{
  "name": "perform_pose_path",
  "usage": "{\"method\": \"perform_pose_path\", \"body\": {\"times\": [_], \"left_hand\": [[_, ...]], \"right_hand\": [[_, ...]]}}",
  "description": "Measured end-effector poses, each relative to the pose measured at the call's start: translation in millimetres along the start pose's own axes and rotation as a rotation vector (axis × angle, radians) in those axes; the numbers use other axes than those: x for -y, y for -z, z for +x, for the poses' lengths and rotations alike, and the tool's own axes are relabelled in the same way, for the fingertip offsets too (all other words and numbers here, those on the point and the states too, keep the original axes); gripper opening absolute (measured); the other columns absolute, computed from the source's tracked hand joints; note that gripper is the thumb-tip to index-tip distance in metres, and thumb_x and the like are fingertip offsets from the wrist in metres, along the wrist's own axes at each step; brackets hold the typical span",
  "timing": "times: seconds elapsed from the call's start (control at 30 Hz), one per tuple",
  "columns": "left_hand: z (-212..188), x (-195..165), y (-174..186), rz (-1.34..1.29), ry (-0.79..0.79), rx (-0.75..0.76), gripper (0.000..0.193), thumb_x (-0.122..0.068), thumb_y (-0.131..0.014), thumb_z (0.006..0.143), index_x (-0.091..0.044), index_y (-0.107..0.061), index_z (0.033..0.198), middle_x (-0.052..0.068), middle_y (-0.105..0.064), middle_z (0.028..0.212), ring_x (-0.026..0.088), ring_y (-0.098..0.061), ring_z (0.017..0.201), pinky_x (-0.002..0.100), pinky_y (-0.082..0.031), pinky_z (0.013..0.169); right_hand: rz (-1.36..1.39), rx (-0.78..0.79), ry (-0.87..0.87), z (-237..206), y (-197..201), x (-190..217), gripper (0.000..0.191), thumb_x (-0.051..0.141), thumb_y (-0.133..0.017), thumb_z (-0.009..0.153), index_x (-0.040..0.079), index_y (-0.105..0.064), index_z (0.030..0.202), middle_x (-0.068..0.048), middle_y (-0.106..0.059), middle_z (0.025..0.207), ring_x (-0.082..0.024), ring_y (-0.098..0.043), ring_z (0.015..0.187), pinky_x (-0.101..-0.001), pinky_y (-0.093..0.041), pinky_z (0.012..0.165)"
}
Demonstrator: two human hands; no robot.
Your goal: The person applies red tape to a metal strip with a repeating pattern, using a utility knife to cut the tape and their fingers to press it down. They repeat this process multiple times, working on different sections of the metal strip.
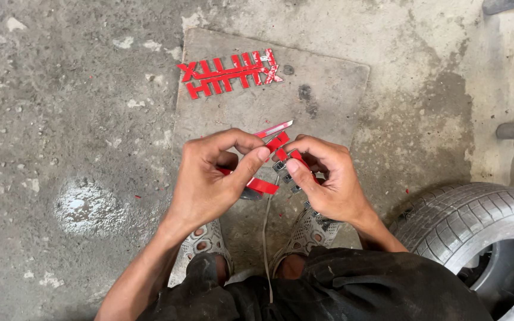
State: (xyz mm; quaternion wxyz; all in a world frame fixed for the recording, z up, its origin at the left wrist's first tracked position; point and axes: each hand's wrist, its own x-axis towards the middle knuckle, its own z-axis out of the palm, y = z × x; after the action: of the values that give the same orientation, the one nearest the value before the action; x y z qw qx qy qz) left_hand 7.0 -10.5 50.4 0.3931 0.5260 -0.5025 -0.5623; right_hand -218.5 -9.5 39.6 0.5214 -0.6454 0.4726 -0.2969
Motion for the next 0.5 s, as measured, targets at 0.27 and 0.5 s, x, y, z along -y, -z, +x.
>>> {"method": "perform_pose_path", "body": {"times": [0.27,0.5], "left_hand": [[-3.7,-0.6,-6.9,0.050,-0.046,-0.010,0.010,-0.011,-0.075,0.094,-0.001,-0.077,0.093,0.001,-0.071,0.064,-0.003,-0.052,0.049,0.020,-0.037,0.043],[-4.1,-1.9,-8.8,-0.017,-0.031,0.003,0.009,-0.009,-0.073,0.094,-0.001,-0.075,0.091,-0.001,-0.073,0.070,-0.003,-0.055,0.051,0.020,-0.037,0.042]], "right_hand": [[-0.067,-0.015,0.114,2.2,2.7,6.9,0.013,0.012,-0.068,0.102,0.000,-0.069,0.102,-0.001,-0.060,0.078,-0.005,-0.051,0.066,-0.0232,-0.040,0.059],[-0.094,-0.045,0.109,2.0,1.2,9.1,0.010,0.009,-0.070,0.097,-0.001,-0.070,0.097,-0.001,-0.058,0.073,-0.005,-0.049,0.061,-0.0240,-0.036,0.053]]}}
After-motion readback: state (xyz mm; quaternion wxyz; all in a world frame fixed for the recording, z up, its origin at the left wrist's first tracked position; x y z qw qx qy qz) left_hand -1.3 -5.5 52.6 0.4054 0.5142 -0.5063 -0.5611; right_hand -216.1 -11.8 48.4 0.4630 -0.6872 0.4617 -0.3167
